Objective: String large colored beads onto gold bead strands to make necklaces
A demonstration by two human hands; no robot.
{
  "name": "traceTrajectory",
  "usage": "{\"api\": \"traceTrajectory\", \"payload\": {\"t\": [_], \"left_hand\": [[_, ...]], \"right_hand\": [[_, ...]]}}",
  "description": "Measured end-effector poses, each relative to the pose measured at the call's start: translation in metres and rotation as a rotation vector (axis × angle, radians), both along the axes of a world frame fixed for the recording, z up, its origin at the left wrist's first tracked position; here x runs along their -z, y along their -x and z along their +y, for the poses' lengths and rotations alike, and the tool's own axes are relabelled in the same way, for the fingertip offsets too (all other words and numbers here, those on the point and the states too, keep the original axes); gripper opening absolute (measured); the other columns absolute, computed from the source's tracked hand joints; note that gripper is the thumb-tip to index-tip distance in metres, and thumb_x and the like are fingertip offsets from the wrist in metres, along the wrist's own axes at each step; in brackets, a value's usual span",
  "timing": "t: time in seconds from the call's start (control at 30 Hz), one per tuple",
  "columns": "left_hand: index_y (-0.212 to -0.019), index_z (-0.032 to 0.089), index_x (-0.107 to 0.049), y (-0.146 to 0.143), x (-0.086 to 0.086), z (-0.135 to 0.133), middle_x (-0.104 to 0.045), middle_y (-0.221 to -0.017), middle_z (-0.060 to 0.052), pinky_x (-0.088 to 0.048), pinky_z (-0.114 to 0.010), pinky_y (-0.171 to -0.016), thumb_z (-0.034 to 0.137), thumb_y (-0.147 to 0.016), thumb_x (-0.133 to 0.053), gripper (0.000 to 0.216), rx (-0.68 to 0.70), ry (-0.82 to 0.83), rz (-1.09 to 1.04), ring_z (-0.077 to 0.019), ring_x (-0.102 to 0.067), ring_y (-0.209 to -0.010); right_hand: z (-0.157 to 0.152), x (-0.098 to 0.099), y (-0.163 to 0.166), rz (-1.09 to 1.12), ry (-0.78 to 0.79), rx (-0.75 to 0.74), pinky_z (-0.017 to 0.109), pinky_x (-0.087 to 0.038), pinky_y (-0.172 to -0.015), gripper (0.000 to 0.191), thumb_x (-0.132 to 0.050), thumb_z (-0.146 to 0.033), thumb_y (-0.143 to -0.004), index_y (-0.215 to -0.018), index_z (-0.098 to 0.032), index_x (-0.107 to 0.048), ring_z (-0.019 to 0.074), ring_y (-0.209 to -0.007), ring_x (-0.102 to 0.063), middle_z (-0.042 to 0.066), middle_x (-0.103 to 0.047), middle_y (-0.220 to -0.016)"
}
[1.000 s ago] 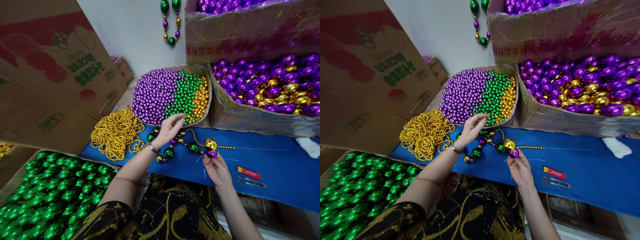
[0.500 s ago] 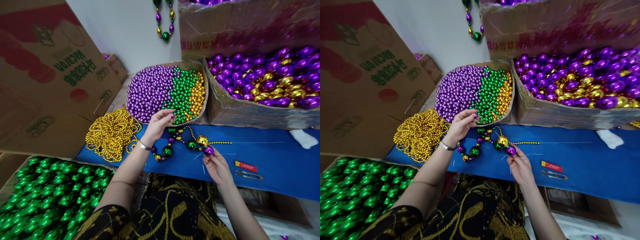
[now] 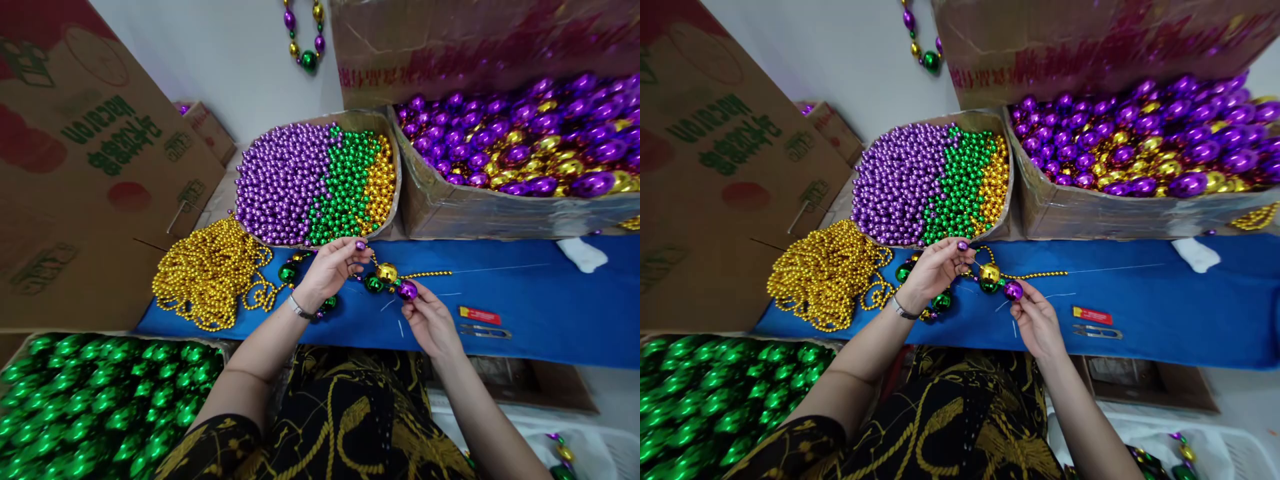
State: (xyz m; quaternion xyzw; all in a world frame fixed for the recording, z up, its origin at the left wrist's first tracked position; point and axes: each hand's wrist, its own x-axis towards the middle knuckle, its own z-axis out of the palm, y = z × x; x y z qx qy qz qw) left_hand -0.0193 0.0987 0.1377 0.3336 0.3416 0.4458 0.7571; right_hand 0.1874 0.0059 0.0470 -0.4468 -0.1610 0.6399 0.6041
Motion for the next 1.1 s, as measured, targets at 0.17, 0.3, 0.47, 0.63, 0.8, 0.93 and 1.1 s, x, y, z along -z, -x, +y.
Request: {"api": "traceTrajectory", "payload": {"t": [0.17,0.3,0.47,0.63,0.8,0.93,1.1], "left_hand": [[-0.094,0.015,-0.069,-0.002,0.002,-0.003,-0.075,-0.091,-0.005,-0.052,-0.022,-0.064,0.032,-0.078,-0.077,0.025,-0.025,-0.030,0.027,-0.0122,-0.069,-0.078],[-0.094,0.015,-0.068,-0.004,0.002,-0.005,-0.074,-0.091,-0.005,-0.051,-0.021,-0.063,0.031,-0.075,-0.080,0.028,-0.040,-0.051,0.032,-0.0118,-0.069,-0.077],[-0.095,0.015,-0.067,-0.005,0.002,-0.007,-0.074,-0.092,-0.005,-0.053,-0.020,-0.064,0.029,-0.074,-0.081,0.029,-0.052,-0.094,0.051,-0.0119,-0.069,-0.080],[-0.093,0.016,-0.068,-0.009,0.005,-0.010,-0.073,-0.090,-0.004,-0.053,-0.019,-0.068,0.026,-0.073,-0.082,0.027,-0.125,-0.285,0.165,-0.0103,-0.067,-0.081],[-0.096,0.014,-0.068,-0.028,0.021,-0.024,-0.072,-0.090,-0.005,-0.055,-0.023,-0.071,0.030,-0.076,-0.079,0.027,-0.059,-0.433,0.294,-0.0113,-0.066,-0.079],[-0.094,0.014,-0.070,-0.046,0.047,-0.044,-0.073,-0.094,-0.009,-0.056,-0.027,-0.072,0.031,-0.088,-0.066,0.019,-0.033,-0.672,0.487,-0.0140,-0.068,-0.083],[-0.095,0.014,-0.073,-0.056,0.067,-0.057,-0.071,-0.110,-0.013,-0.056,-0.034,-0.091,0.032,-0.094,-0.057,0.024,-0.025,-1.046,0.666,-0.0174,-0.067,-0.103]], "right_hand": [[0.001,-0.006,0.002,0.043,0.043,0.018,0.020,-0.048,-0.055,0.041,-0.086,-0.026,-0.060,-0.099,-0.024,-0.075,0.0067,-0.062,-0.052,0.002,-0.069,-0.086],[0.000,-0.005,0.001,0.046,0.040,0.015,0.020,-0.048,-0.055,0.040,-0.086,-0.025,-0.061,-0.100,-0.024,-0.075,0.0067,-0.062,-0.052,0.002,-0.069,-0.085],[0.000,0.001,-0.001,0.045,0.024,0.012,0.020,-0.049,-0.054,0.040,-0.085,-0.025,-0.063,-0.101,-0.024,-0.075,0.0071,-0.063,-0.053,0.002,-0.068,-0.084],[-0.002,0.003,0.000,-0.029,-0.010,0.010,0.021,-0.050,-0.055,0.040,-0.084,-0.029,-0.065,-0.103,-0.024,-0.073,0.0071,-0.064,-0.054,0.002,-0.069,-0.090],[-0.009,0.020,-0.005,-0.324,-0.056,0.015,0.024,-0.055,-0.060,0.046,-0.080,-0.041,-0.072,-0.111,-0.022,-0.067,0.0100,-0.067,-0.061,0.005,-0.069,-0.095],[-0.019,0.049,-0.023,-0.642,-0.066,-0.081,0.032,-0.060,-0.067,0.044,-0.068,-0.047,-0.080,-0.115,-0.020,-0.060,0.0135,-0.067,-0.065,0.007,-0.070,-0.097],[-0.029,0.056,-0.049,-1.276,-0.213,-0.378,0.038,-0.060,-0.076,0.034,-0.051,-0.033,-0.089,-0.119,-0.023,-0.061,0.0215,-0.083,-0.070,0.009,-0.071,-0.104]]}}
